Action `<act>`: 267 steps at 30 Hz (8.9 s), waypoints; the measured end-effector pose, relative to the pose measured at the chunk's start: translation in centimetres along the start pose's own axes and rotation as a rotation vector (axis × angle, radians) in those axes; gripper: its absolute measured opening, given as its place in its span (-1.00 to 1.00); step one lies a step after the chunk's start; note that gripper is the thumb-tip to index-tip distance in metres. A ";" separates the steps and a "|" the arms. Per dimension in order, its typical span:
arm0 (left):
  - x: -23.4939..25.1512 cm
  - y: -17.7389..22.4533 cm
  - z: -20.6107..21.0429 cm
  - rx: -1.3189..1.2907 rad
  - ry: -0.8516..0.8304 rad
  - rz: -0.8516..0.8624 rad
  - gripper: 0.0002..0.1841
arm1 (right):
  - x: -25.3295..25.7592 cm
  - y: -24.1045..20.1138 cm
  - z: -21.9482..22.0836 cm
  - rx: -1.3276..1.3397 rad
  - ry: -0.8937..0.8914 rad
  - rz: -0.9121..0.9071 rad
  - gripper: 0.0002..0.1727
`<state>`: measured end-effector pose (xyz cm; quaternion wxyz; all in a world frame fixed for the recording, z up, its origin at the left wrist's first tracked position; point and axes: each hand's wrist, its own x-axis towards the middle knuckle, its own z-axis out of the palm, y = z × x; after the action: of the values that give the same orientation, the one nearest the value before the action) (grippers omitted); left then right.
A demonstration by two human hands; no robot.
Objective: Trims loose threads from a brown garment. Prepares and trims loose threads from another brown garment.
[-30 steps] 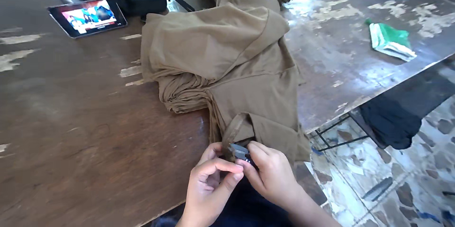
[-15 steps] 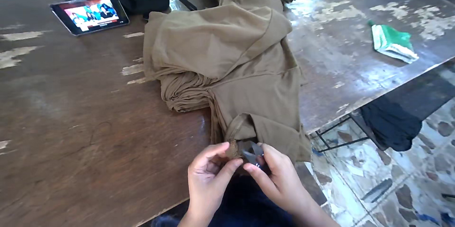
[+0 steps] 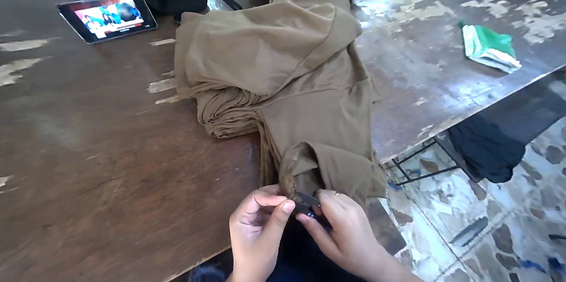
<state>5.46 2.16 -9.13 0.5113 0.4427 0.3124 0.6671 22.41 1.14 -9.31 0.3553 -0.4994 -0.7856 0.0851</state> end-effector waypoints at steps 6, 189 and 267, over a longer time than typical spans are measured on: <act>-0.1 0.3 0.2 0.017 -0.037 0.041 -0.91 | 0.9 -1.1 0.2 -0.044 0.013 0.004 -0.47; 0.2 -1.9 -0.2 -0.098 -0.206 0.022 -0.83 | -1.2 0.4 -2.6 0.534 0.014 -0.216 -0.74; 0.6 0.6 -3.9 0.575 -0.264 0.288 -0.90 | 2.4 6.2 -4.3 0.732 0.153 -0.102 -0.88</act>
<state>1.63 2.66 -10.04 0.3023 0.6907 0.3532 0.5539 29.03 5.25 -8.07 0.5717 -0.3044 -0.6984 0.3046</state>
